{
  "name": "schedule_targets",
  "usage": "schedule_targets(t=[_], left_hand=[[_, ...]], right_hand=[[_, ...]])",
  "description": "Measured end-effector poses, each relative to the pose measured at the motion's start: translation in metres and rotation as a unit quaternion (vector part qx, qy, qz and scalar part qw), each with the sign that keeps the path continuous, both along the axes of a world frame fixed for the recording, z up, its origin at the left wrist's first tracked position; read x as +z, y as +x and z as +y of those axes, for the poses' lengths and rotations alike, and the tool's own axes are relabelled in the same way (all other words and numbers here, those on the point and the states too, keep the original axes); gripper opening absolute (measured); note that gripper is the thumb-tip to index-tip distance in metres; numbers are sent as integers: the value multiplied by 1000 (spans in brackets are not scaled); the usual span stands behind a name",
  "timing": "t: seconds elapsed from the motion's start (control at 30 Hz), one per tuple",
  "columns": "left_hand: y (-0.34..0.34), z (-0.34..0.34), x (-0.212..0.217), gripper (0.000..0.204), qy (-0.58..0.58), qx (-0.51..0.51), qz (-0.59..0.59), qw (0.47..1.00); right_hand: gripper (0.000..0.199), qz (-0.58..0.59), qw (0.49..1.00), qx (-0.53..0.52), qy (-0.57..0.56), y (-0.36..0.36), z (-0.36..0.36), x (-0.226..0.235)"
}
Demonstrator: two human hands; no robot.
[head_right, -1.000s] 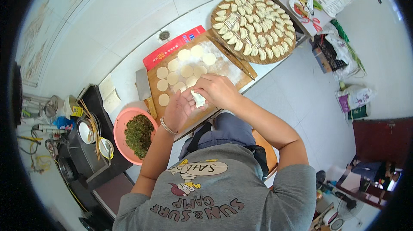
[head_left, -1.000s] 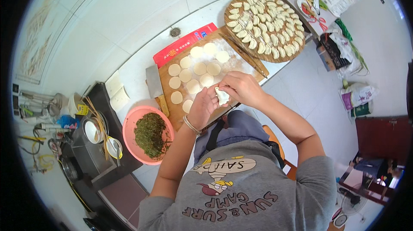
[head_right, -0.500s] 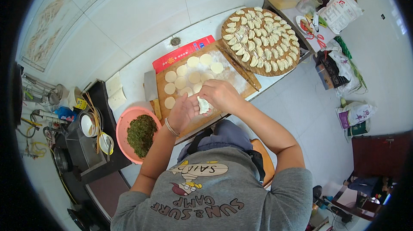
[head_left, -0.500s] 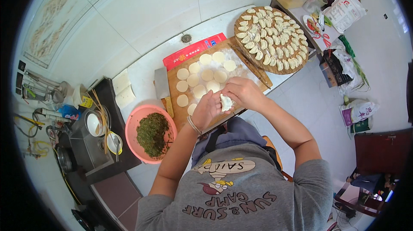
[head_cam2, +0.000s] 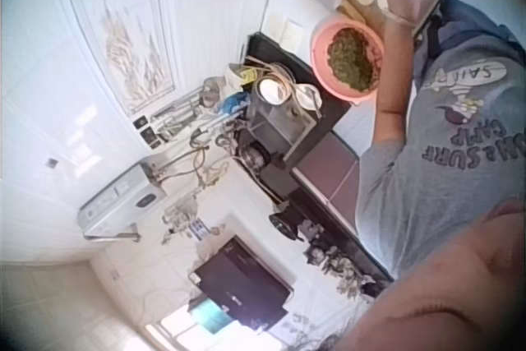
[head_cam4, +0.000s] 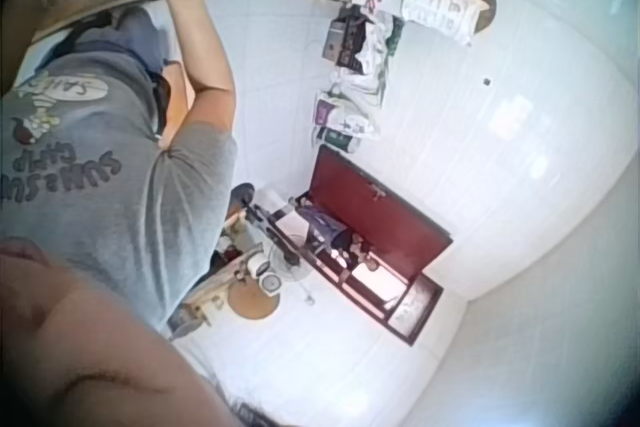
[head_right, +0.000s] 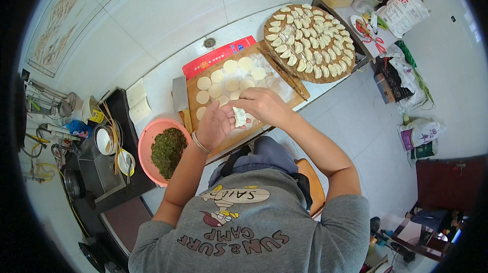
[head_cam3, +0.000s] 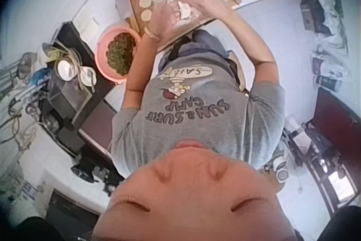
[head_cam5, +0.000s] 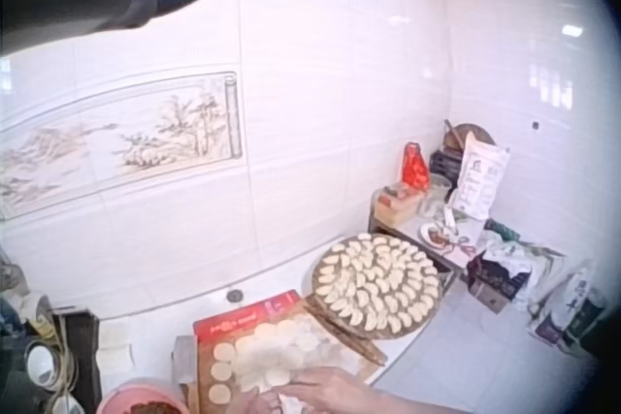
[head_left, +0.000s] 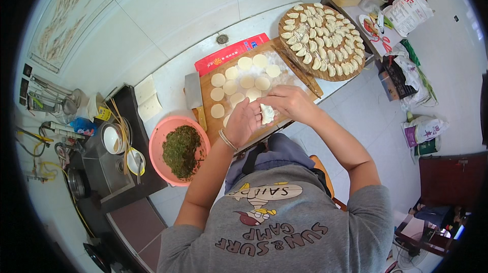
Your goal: The person fills round dough wrappers with a green vegetable mixture from a pink bowl using a spoon, then folds and pleats the edges to seal them. The finished dumplings are placed on a large round wooden tray. The person repeats this process for multiple dumplings.
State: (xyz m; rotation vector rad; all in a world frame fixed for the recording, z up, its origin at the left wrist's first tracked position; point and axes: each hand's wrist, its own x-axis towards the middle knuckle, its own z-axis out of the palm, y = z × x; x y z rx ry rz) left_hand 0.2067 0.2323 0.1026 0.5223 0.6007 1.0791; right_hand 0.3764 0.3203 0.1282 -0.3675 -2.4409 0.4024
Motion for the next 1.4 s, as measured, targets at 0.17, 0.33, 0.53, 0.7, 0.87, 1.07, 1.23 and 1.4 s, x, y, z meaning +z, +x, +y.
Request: schedule_targets(t=[0.17,0.33,0.53,0.7,0.87,1.07,1.23,1.4], left_hand=[[1,-3,2,65,3,-19,-1,1000],[1,-4,0,67,-2,-21,-1,1000],[0,1,0,72,-23,5,-12,1000],[1,2,-1,69,-36,75,-58,995],[-1,5,4,63,-85,148,-146,974],[-5,4,3,64,-77,135,-207,966],[-4,6,0,62,-64,118,-225,965],[-1,5,2,60,-70,127,-233,962]], right_hand=[[21,-35,999,9,5,5,0,-3],[21,-29,1000,-5,4,5,-3,-6],[15,13,993,-76,-91,6,-6,-2],[11,42,981,-136,-132,3,-12,4],[13,58,982,-123,-128,3,-21,7],[18,76,990,-86,-79,2,-28,-8],[16,76,994,-73,-23,-1,-27,-12],[11,99,987,-117,-41,-8,-33,-18]])
